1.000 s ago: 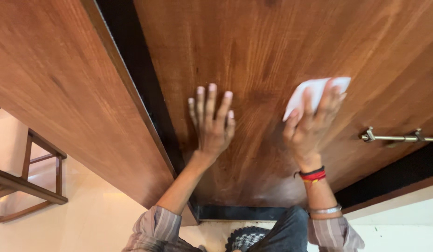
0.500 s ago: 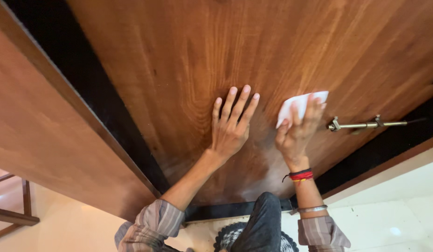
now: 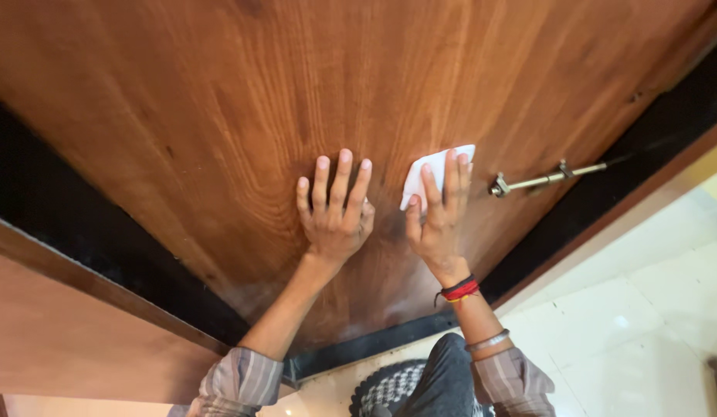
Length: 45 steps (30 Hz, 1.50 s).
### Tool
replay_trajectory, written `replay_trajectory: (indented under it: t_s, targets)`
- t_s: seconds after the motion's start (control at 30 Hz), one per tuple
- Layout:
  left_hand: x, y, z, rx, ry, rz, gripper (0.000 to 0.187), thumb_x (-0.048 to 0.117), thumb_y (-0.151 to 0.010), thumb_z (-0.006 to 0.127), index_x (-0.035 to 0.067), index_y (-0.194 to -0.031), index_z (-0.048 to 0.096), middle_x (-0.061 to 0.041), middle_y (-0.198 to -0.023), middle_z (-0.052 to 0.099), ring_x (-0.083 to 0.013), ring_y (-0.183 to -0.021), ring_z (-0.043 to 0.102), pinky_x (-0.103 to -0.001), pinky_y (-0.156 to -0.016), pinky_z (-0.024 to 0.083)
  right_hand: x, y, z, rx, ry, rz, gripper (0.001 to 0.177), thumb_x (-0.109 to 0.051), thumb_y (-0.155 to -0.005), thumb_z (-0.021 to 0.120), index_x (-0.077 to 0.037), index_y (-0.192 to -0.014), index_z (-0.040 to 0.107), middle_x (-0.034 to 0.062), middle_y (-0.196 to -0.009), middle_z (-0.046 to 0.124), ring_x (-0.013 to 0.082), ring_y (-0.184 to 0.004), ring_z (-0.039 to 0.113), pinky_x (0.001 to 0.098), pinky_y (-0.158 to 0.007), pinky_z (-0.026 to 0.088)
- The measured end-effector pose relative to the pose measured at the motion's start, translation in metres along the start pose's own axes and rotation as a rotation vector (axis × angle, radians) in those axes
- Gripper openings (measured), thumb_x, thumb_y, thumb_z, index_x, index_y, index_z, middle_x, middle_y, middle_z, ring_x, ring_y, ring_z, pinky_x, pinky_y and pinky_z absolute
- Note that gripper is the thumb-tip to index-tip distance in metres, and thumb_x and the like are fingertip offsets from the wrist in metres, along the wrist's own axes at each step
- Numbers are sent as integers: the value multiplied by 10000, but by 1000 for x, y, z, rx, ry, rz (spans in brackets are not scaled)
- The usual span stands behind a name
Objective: The person wipes a wooden door with a white cloth, moving from the upper section down to the lower section. They clean the door surface and edges systematically, then briefly wipe the adjacent wall.
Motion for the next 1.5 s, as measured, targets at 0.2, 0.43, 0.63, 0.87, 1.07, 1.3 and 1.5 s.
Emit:
replay_trajectory:
  t_s: [0.2,0.43,0.63,0.87,1.07,1.3,1.5]
  targets:
    - [1,1,1,7,-3,20,475,233,-1021,549,192,-1489,623,-94,-1578,504,-323,-1494,401,-507,-1268,166,9,3,-8,149,-87,189,521,-129,-1124,504,-70,-1614,340,244,-1729,180,445,-1614,126,570,-1332,145]
    - [1,1,-2,13,0,33,494,228,-1009,568,201,-1500,617,-89,-1592,492,-321,-1501,397,-497,-1269,162,-15,8,-1,33,-78,158,514,-106,-1091,520,-68,-1583,377,233,-1707,196,461,-1615,145,571,-1335,180]
    - [1,-2,-3,27,-4,37,507,223,-1015,571,204,-1521,592,-80,-1602,481,-310,-1507,402,-489,-1274,170,-22,22,8,60,-76,181,518,-95,-1100,521,-70,-1596,370,233,-1710,204,460,-1621,155,576,-1337,177]
    - [1,-4,-5,23,36,25,546,202,-998,575,184,-1543,564,-87,-1615,460,-313,-1515,391,-497,-1267,188,-26,20,-1,32,-78,183,524,-94,-1101,534,-84,-1602,378,222,-1716,207,449,-1625,166,556,-1344,187]
    - [1,-3,-5,34,47,32,557,170,-1011,571,174,-1567,528,-79,-1644,424,-301,-1538,369,-489,-1286,189,-33,28,-6,24,-72,214,524,-109,-1098,556,-67,-1592,387,224,-1706,227,444,-1615,203,536,-1338,199]
    - [0,-6,-7,36,73,30,570,162,-1001,561,165,-1569,509,-69,-1652,407,-279,-1542,365,-480,-1287,184,-45,27,2,83,-59,245,502,-86,-1091,539,-43,-1572,402,233,-1700,237,449,-1608,210,531,-1331,209]
    - [1,-4,-6,51,97,26,584,151,-994,564,153,-1575,499,-65,-1661,391,-281,-1554,341,-477,-1296,171,-47,30,4,101,-67,248,497,-78,-1099,530,-40,-1575,394,224,-1707,233,433,-1614,223,516,-1337,223]
Point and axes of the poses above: each hand's wrist, its own y-axis away from the middle knuckle, its own z-axis out of the palm, x = y × z, the point moved 5 cm from there along -y, towards the middle knuckle
